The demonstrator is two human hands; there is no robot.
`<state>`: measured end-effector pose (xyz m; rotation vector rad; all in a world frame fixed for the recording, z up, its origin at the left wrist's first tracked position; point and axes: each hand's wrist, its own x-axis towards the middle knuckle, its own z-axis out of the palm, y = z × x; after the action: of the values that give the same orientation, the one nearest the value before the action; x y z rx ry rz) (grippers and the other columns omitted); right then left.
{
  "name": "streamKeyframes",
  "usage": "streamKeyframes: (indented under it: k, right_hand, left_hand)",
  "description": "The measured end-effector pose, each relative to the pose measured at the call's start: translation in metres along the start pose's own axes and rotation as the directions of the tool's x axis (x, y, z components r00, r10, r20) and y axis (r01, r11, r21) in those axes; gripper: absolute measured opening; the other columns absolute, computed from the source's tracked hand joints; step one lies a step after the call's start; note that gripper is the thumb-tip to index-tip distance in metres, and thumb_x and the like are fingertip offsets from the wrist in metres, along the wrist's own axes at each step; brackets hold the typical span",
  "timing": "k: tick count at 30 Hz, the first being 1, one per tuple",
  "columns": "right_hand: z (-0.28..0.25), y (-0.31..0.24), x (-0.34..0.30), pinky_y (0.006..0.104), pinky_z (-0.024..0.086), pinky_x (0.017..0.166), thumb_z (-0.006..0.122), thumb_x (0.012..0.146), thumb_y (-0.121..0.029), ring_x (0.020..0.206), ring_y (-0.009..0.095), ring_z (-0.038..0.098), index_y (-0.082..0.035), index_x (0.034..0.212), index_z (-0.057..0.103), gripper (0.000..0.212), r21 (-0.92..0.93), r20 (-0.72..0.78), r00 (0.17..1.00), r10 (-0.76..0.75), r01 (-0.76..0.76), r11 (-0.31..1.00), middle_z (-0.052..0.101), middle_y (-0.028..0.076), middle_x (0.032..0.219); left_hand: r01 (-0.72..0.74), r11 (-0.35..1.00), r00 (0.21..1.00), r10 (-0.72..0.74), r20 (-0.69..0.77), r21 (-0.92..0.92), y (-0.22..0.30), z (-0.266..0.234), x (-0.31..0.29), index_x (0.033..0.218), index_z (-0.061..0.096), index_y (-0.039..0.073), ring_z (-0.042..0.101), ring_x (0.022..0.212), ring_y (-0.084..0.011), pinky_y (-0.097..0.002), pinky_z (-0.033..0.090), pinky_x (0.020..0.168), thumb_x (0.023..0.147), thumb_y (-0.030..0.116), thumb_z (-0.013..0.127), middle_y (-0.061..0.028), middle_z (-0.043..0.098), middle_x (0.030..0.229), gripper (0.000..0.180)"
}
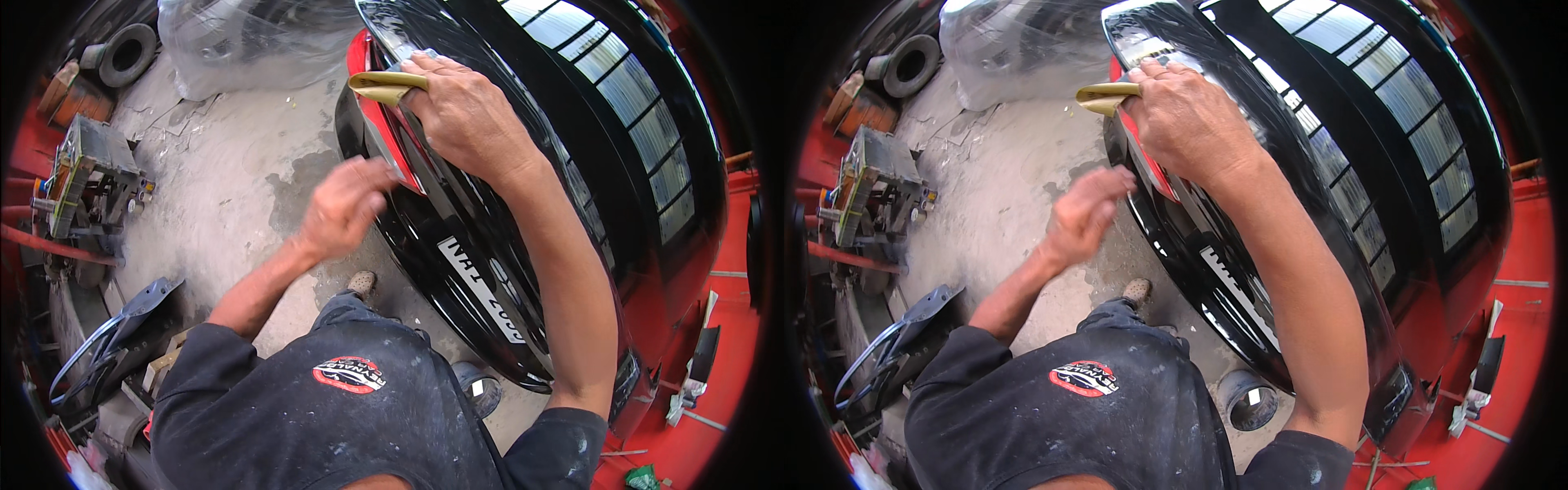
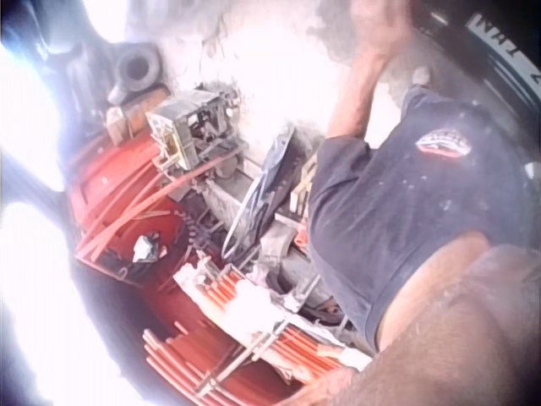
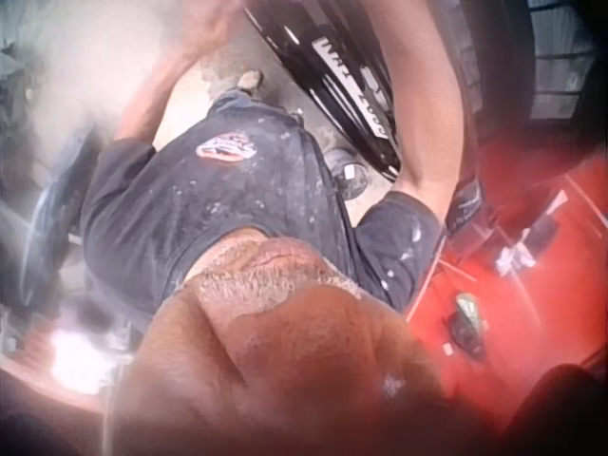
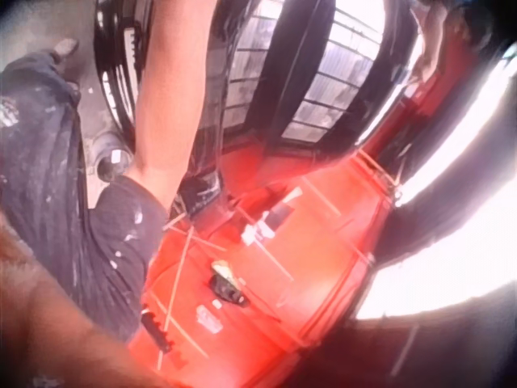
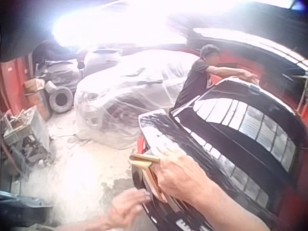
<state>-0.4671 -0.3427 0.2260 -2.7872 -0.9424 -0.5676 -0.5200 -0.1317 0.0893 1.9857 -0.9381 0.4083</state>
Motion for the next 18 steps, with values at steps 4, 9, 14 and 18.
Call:
streamKeyframes:
  k: [4, 9, 14, 18]
  right_hand:
    - [-0.022, -0.013, -0.049, 0.0461, 0.042, 0.118, 0.059, 0.101, -0.015, 0.138, 0.042, 0.054, 0.004, 0.138, 0.062, 0.042, 0.081, 0.039, 0.997, 0.07, -0.073, 0.994, 0.06, 0.024, 0.146]
    - [-0.061, -0.032, -0.133, 0.0464, 0.041, 0.119, 0.062, 0.094, -0.004, 0.139, 0.042, 0.054, 0.001, 0.142, 0.06, 0.048, 0.124, 0.032, 0.98, 0.199, -0.201, 0.972, 0.059, 0.022, 0.147]
    - [-0.086, -0.052, -0.216, 0.0431, 0.042, 0.117, 0.057, 0.095, -0.001, 0.14, 0.039, 0.055, 0.005, 0.145, 0.057, 0.05, 0.52, -0.086, 0.896, 0.435, -0.332, 0.787, 0.059, 0.024, 0.148]
    - [-0.104, -0.087, -0.28, 0.0419, 0.036, 0.12, 0.056, 0.102, -0.015, 0.144, 0.034, 0.052, 0.012, 0.144, 0.055, 0.05, 0.957, -0.001, 0.729, 0.685, -0.198, 0.213, 0.057, 0.026, 0.15]
  left_hand:
    - [0.12, 0.992, 0.942, -0.13, -0.308, -0.05, -0.016, -0.034, 0.043, 0.118, 0.071, 0.0, 0.07, 0.11, -0.0378, -0.0435, 0.053, 0.099, 0.107, 0.02, 0.056, -0.0177, 0.074, 0.116, 0.027]
    - [-0.112, 0.938, 0.963, 0.184, -0.197, 0.327, -0.039, -0.045, 0.123, 0.14, 0.063, 0.004, 0.05, 0.143, -0.0367, -0.0442, 0.038, 0.121, 0.111, 0.047, 0.045, -0.0224, 0.061, 0.144, 0.055]
    - [-0.206, 0.853, 0.971, 0.238, -0.006, 0.48, -0.005, -0.015, 0.121, 0.145, 0.058, 0.001, 0.042, 0.149, -0.0374, -0.0459, 0.031, 0.127, 0.108, 0.063, 0.033, -0.0218, 0.056, 0.151, 0.076]
    - [-0.266, 0.806, 0.959, 0.279, 0.056, 0.528, 0.061, 0.027, 0.092, 0.145, 0.058, 0.0, 0.045, 0.148, -0.0363, -0.0492, 0.03, 0.127, 0.109, 0.062, 0.024, -0.0221, 0.057, 0.15, 0.08]
